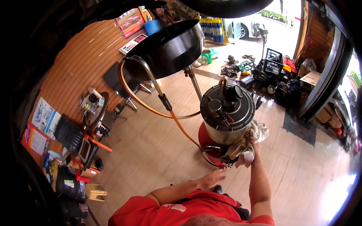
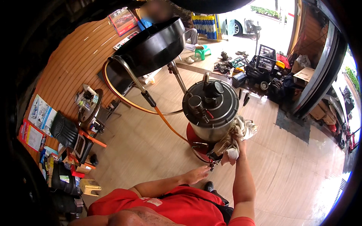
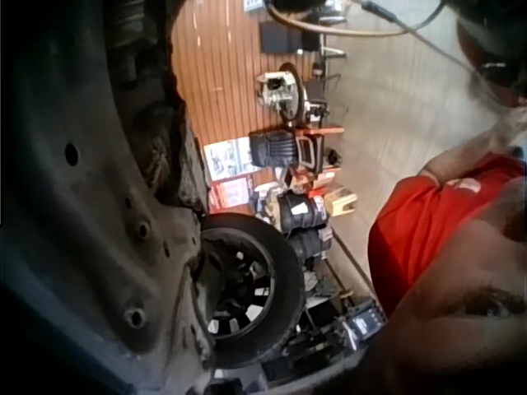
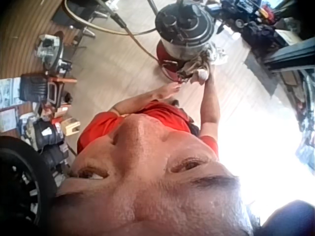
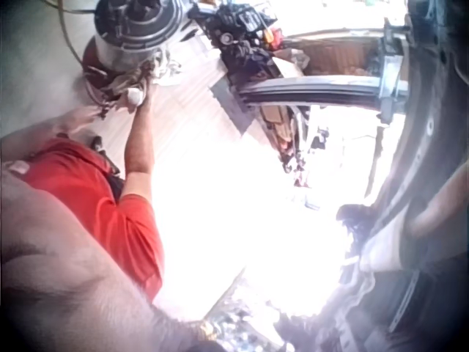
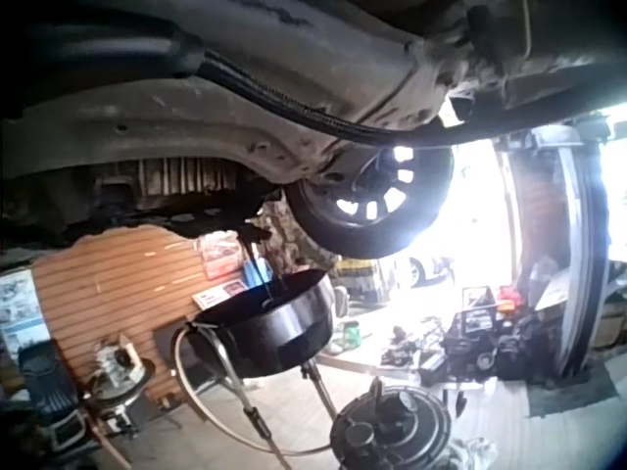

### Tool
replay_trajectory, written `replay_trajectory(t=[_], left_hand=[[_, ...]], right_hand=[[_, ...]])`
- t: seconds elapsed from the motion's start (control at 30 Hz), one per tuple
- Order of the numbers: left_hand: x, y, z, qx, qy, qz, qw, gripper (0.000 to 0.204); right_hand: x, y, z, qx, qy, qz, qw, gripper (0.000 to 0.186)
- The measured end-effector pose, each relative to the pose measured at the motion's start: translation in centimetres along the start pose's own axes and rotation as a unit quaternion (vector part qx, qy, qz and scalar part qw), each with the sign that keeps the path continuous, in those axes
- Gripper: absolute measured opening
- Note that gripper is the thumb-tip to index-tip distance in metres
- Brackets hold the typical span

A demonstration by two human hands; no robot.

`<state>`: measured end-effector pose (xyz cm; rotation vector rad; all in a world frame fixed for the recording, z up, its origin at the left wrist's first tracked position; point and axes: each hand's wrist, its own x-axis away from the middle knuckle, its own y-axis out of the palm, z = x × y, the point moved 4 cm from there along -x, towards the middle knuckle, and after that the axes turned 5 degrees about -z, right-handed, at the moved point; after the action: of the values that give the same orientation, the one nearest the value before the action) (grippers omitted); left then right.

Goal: The person drains oil from a car on a lift into a collection tank, wipes their hands with a cloth, and then picks up a pair of sunglasses from a workbench.

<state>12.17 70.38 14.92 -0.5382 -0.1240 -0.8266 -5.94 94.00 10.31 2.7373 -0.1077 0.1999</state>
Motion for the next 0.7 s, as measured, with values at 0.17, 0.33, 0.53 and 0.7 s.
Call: replay_trajectory(t=[0.17,0.33,0.53,0.7], left_hand=[[1.1,-0.6,-1.3,-0.001,-0.026,0.008,1.000,0.068],[4.5,-1.1,-3.3,-0.021,-0.053,0.033,0.998,0.065],[8.1,-1.5,-5.9,0.026,-0.077,0.076,0.994,0.061],[12.1,-2.9,-8.3,0.081,-0.118,0.113,0.983,0.058]], right_hand=[[-2.1,-1.9,1.8,-0.059,-0.006,-0.015,0.998,0.055],[0.0,0.5,-0.4,-0.094,0.013,-0.048,0.994,0.056],[-0.2,-3.6,0.9,-0.079,0.182,0.016,0.980,0.058],[0.2,-1.6,-1.9,0.171,-0.094,0.142,0.971,0.058]])
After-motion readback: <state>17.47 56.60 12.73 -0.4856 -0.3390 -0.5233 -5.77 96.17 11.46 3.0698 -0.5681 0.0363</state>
